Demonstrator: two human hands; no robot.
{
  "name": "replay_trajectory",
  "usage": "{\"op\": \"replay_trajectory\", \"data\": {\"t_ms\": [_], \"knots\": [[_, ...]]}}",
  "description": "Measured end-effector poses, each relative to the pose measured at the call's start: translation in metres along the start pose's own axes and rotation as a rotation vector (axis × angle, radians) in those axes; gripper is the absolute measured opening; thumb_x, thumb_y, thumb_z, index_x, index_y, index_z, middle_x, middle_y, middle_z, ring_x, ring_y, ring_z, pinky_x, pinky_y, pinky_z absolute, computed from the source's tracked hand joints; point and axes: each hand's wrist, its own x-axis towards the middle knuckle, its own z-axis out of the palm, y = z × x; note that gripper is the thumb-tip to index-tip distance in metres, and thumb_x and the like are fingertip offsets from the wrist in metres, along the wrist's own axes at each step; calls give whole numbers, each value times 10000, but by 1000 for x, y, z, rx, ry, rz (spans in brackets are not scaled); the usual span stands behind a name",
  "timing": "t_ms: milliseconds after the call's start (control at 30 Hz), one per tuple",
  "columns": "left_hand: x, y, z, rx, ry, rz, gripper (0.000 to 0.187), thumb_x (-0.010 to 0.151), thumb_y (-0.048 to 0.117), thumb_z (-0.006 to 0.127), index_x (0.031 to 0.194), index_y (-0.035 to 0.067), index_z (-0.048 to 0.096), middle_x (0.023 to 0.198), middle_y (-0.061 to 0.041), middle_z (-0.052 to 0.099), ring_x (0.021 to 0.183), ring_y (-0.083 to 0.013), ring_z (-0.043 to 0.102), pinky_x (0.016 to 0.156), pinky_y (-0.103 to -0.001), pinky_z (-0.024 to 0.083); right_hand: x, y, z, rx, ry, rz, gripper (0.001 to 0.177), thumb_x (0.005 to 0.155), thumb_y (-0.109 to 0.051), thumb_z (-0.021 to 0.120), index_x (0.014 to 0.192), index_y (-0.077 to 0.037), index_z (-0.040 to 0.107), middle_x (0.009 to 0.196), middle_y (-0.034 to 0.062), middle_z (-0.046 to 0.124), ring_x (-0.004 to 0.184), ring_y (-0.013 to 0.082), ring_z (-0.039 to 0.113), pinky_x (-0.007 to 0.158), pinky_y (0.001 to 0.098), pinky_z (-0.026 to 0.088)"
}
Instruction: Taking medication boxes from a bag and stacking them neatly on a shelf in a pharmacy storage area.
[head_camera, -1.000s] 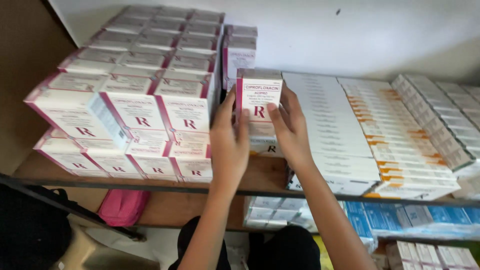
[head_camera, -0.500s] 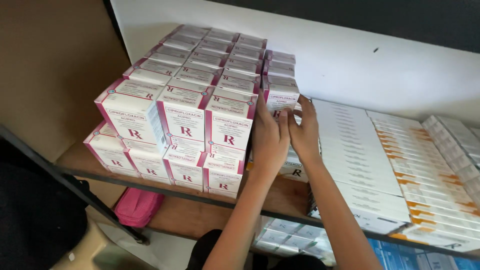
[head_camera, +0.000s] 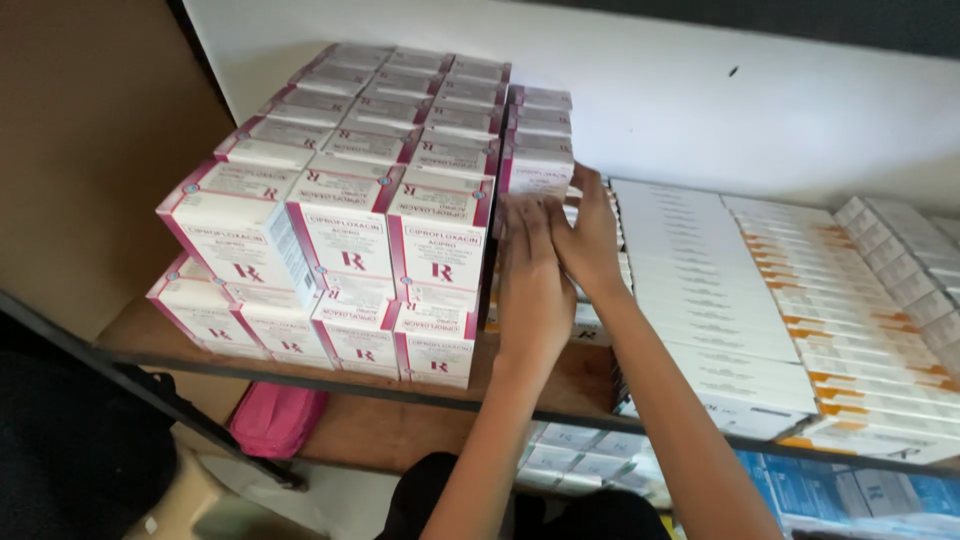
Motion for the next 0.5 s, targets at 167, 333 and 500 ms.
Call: {"op": "replay_trajectory", "data": {"t_ms": [167, 333, 500], "knots": [[5, 1, -5, 21, -12, 30, 790, 832, -101, 596, 1545, -120, 254, 1607, -428, 196, 1495, -534, 289, 1214, -507, 323, 5, -12, 1, 34, -7, 88, 472, 948, -31, 662, 1368, 33, 455, 1256, 208, 658, 1101, 291, 710, 910, 381, 585], [5, -5, -2, 13, -10, 42, 781, 853, -100, 594, 1553, -117, 247, 1615, -431, 188, 1513, -535, 272, 1229, -507, 322, 4, -7, 4, 67, -18, 143, 495, 946, -32, 663, 1388, 22, 447, 1235, 195, 679, 1114, 280, 714, 920, 372, 588], [6, -2, -4, 15, -3, 34, 792, 851, -75, 627, 1555, -102, 263, 1590, -438, 181, 1462, -564, 317, 1171, -521, 369, 3, -15, 1, 143, -27, 167, 510, 953, -46, 668, 1403, 8, 434, 1253, 195, 674, 1144, 283, 704, 940, 373, 590]]}}
